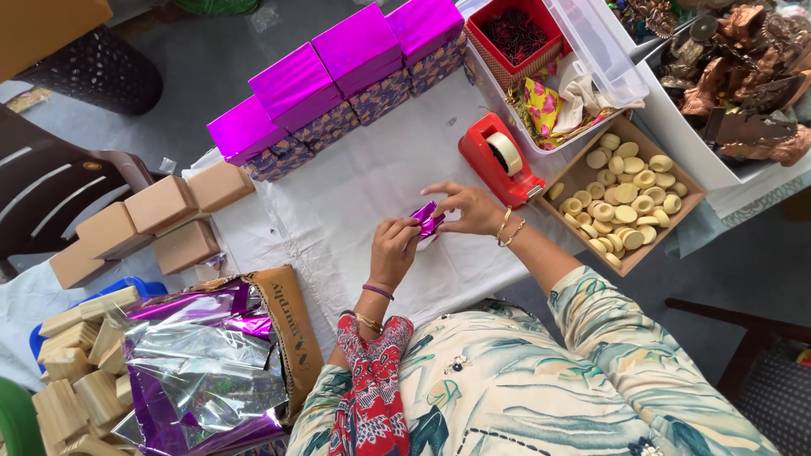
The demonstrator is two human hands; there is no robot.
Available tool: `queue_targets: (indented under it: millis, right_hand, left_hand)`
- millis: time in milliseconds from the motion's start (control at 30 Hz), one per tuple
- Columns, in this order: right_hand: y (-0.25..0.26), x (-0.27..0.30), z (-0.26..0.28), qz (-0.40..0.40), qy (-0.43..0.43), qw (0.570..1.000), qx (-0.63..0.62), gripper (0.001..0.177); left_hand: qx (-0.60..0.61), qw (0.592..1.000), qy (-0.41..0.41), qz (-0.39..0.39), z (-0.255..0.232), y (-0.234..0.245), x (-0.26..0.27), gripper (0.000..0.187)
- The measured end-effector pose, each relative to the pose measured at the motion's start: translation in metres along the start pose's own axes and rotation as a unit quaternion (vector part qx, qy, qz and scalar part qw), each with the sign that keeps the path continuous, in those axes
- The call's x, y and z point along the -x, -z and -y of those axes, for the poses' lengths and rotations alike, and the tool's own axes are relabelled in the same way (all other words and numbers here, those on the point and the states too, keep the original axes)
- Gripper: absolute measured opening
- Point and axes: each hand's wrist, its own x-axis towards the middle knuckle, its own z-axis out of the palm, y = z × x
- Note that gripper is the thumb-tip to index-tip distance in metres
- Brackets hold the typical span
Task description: The person wipes a small cardboard box with a cloth, places a small wrapped item inside, and then wraps the box in shiny purple paper. They fold the paper edges and secure the package using tape from a dispenser.
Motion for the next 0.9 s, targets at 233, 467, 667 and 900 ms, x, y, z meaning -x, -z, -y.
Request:
queue_targets:
  millis: [233, 467, 667, 900]
  right_hand:
    - [0.001, -0.002, 0.001, 0.042, 0.026, 0.987, 0.156, 0.019]
    - [-0.020, 0.017, -0.019, -0.009, 0.122, 0.970, 0.208, 0.027]
    - [-0.041, 0.036, -0.031, -0.078, 0.129, 0.963, 0.225, 0.028]
    - [-0.052, 0.041, -0.029, -0.141, 0.127, 0.957, 0.220, 0.021]
  left_hand:
    - [-0.059, 0.991, -0.109, 0.042, -0.011, 0.020, -0.013, 0.034]
    - [-0.155, 0.981, -0.107, 0.038, 0.015, -0.012, 0.014, 0.032]
    - [-0.059, 0.998, -0.010, -0.026, -0.020, 0.019, -0.016, 0.039]
    - [-0.123, 0.988, -0.090, 0.027, 0.030, -0.013, 0.031, 0.019]
